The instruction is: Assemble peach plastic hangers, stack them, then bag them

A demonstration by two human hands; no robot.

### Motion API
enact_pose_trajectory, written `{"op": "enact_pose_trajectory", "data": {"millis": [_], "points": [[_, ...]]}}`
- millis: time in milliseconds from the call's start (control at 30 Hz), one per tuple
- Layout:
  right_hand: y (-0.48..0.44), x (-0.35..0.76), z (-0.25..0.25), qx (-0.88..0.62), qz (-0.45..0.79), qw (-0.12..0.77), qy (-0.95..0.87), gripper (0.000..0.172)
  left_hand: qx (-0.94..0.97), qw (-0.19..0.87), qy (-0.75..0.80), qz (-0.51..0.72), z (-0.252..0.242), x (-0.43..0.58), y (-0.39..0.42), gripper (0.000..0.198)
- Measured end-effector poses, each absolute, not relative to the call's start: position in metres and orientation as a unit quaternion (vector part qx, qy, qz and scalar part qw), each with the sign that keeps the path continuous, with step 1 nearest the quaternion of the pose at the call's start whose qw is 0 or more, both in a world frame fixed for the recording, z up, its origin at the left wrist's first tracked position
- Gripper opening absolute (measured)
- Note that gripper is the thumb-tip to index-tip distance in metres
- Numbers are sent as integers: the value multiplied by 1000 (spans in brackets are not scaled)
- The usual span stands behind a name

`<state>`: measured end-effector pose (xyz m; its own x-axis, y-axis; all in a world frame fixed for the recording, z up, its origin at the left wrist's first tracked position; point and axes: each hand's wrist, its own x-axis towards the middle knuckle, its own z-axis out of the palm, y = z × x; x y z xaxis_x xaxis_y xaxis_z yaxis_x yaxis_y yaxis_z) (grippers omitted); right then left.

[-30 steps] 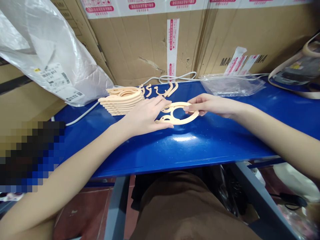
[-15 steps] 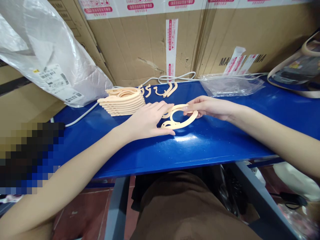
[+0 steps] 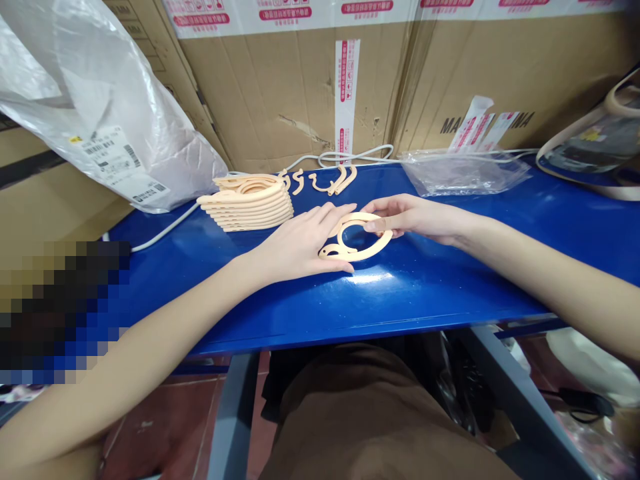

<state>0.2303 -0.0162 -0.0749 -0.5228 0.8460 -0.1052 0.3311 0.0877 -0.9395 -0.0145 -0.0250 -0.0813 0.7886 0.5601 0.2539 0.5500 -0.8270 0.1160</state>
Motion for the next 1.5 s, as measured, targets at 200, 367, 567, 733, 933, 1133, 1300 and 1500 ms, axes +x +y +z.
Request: {"op": "enact_pose_trajectory", "data": {"millis": [200, 367, 567, 733, 933, 1133, 1300, 1500], "points": [[-16, 229, -76, -419, 534, 261, -687, 34, 941, 22, 305, 144, -83, -12, -26, 100], [-15, 230, -79, -414, 535, 257, -690, 38, 942, 20, 305, 137, -84, -11, -27, 96], [-17, 228, -78, -422, 531, 254, -690, 38, 947, 12, 289, 141, -83, -9, -26, 86], [-17, 225, -79, -418, 510, 278, -698, 38, 949, -22, 289, 126, -79, -10, -28, 74], [-5, 227, -87, -448, 516, 282, -673, 59, 942, -85, 287, 151, -74, -11, -31, 64], [-2, 229, -90, -466, 362, 294, -752, 64, 924, -85, 343, 148, -48, -21, -26, 65], [-7, 231, -88, -448, 215, 256, -829, 45, 907, -14, 403, 122, -7, -42, -19, 67], [-15, 229, -82, -401, 144, 203, -882, 31, 868, 11, 474, 147, 9, -84, -2, 68]]}}
